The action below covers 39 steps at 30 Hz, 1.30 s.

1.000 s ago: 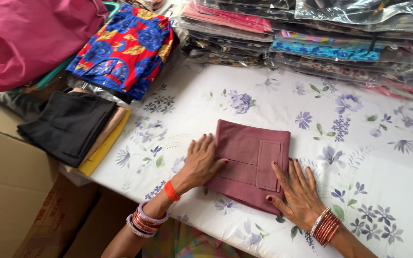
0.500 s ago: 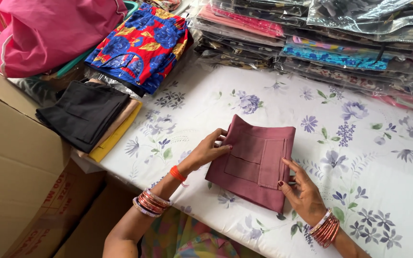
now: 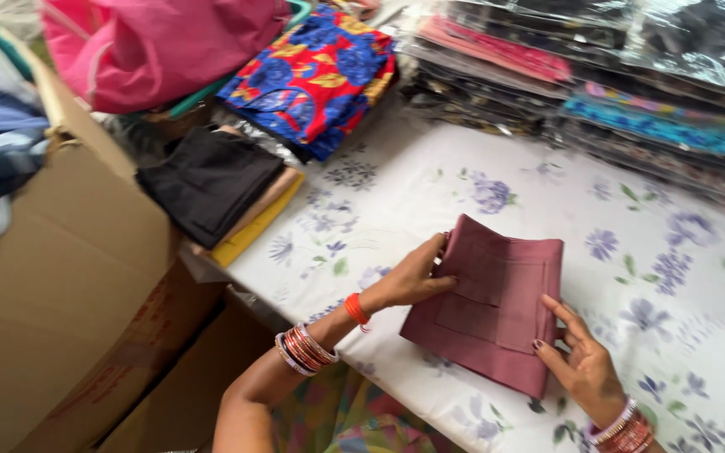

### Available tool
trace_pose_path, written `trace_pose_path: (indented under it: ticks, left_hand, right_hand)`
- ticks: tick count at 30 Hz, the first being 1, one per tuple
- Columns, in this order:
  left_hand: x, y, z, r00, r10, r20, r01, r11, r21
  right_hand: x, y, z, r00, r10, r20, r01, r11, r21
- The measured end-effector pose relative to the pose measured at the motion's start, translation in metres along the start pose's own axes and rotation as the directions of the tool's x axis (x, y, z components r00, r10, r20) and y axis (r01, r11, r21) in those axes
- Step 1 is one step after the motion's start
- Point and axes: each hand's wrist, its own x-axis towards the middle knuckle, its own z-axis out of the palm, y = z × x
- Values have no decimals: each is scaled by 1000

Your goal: Folding various pairs of pants and placing them into stacks.

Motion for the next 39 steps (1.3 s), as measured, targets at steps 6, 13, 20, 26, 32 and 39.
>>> trace_pose_path:
  ticks: [6, 13, 20, 26, 32, 39]
  left_hand:
    - [-36, -4, -68, 986, 113, -121, -120, 991, -53]
    - [-85, -2, -204, 736, 254, -627, -281, 958, 58]
    - [-121, -6, -285, 440, 470, -765, 47, 839, 543]
    - [-119, -63, -291, 364, 362, -858, 370, 789, 490]
    - [-129, -15, -245, 485, 358, -798, 621, 501, 603]
    - [-160, 20, -252, 563, 478, -675, 448, 510, 735]
  right_hand:
    - [78, -40, 45, 993, -79, 85, 107, 909, -402]
    - [236, -100, 187, 866, -360, 347, 486, 772, -410]
    - [366, -106, 324, 649, -640, 411, 761, 559, -330]
    - [408, -75, 383, 597, -651, 469, 801, 454, -390]
    - [367, -75, 368, 458, -656, 600, 855, 140, -499]
    - [307, -50, 315, 336, -625, 705, 929, 99, -356]
